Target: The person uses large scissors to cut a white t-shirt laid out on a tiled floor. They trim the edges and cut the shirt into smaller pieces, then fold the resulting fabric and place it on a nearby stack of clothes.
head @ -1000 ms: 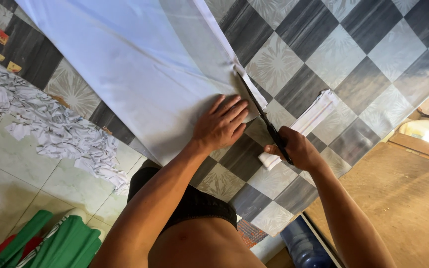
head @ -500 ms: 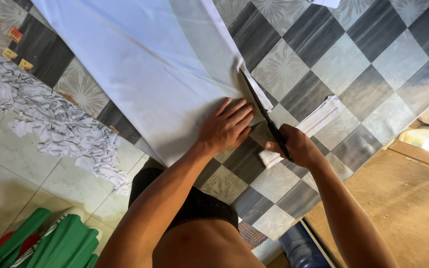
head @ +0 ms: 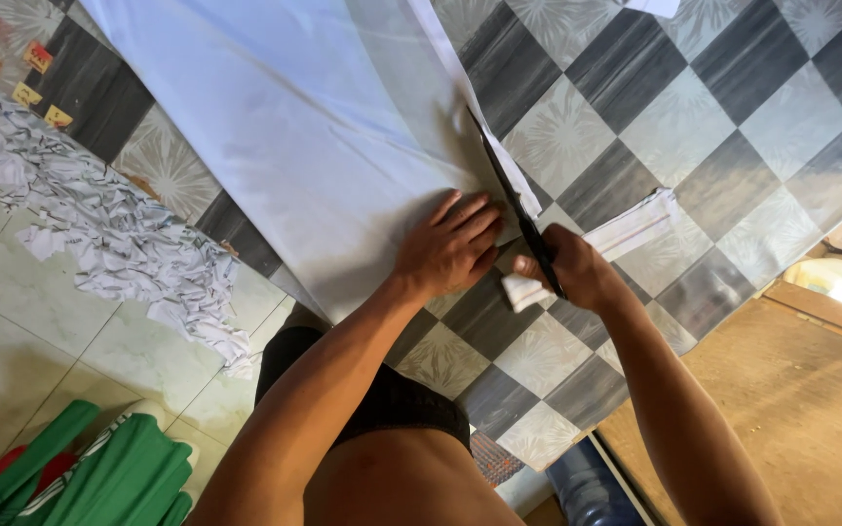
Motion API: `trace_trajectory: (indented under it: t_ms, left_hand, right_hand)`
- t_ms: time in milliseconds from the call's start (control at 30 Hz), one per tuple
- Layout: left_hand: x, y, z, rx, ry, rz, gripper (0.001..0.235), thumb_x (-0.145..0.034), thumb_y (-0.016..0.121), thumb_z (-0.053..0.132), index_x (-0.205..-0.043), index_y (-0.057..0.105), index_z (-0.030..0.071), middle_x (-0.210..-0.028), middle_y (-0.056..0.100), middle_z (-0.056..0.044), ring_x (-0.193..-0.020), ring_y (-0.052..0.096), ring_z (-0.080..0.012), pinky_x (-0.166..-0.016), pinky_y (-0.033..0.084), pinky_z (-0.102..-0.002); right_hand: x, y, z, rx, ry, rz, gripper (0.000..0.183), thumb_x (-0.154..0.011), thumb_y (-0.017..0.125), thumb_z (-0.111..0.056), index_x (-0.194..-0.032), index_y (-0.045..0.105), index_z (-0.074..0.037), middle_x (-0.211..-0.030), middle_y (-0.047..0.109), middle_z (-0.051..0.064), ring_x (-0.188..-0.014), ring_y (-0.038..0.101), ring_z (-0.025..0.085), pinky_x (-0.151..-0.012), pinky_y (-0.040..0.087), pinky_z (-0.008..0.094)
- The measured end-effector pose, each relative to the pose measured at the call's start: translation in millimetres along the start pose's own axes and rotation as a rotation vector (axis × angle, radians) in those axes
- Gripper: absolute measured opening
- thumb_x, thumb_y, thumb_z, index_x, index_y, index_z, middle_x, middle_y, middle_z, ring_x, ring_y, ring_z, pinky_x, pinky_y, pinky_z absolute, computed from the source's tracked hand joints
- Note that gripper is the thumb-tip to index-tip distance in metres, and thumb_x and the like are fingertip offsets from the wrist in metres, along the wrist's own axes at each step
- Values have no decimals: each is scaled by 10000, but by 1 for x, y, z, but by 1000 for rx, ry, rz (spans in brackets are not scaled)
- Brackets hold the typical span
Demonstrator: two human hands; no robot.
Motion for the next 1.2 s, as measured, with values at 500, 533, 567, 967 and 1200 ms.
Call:
trace_trajectory:
  t_ms: [500, 533, 567, 967, 1200]
  left_hand:
    - [3, 9, -8, 27, -22, 67, 328, -988, 839, 284, -1283, 820, 142, -1485, 730, -80, -1458, 669, -295, -1309, 451, -520]
    - [2, 6, -8, 29, -17, 67, 328, -988, 839, 284, -1283, 820, 142, -1485, 730, -80, -1458, 669, -295, -1309, 451, -520]
    - [1, 0, -8, 28, -12, 85, 268, -972, 846, 239, -1224, 830, 148, -1413, 731, -86, -1386, 697, -311, -1243, 499, -519]
    - [10, -18, -22, 68, -182, 45, 249, -1084, 732, 368, -1295, 764, 241, -1199, 754, 14, -1145, 764, -238, -1014, 568, -453]
    - [6, -68, -68, -238, -280, 22, 660, -1080, 779, 467, -1644, 627, 161, -1701, 554, -194, -1570, 556, -404, -1247, 388, -679]
  right_hand:
    - [19, -28, 3, -245, -180, -145, 461, -1115, 738, -448, -1046, 757, 7, -740, 732, 196, -751, 733, 307, -729, 583, 441]
    - [24, -32, 1, -248, -180, -140, 461, -1115, 738, -448, -1046, 757, 7, -740, 732, 196, -751, 733, 307, -729, 583, 441]
    - [30, -34, -2, -245, -178, -139, 468, -1107, 751, -447, -1012, 757, 11, -735, 720, 189, -746, 721, 306, -724, 579, 428]
    - [51, -41, 18, -171, -79, -177, 559, -963, 855, -544, -974, 790, 11, -790, 725, 180, -825, 731, 319, -795, 587, 444]
    - [30, -20, 23, 170, -8, -167, 818, -880, 783, -839, -1127, 717, -62, -932, 716, 209, -949, 755, 394, -917, 575, 511]
Point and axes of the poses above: each hand's wrist, its own x-axis away from the middle knuckle, its own y-axis out of the palm, z = x × y, the point moved 8 cm from there along -x, towards the middle knuckle
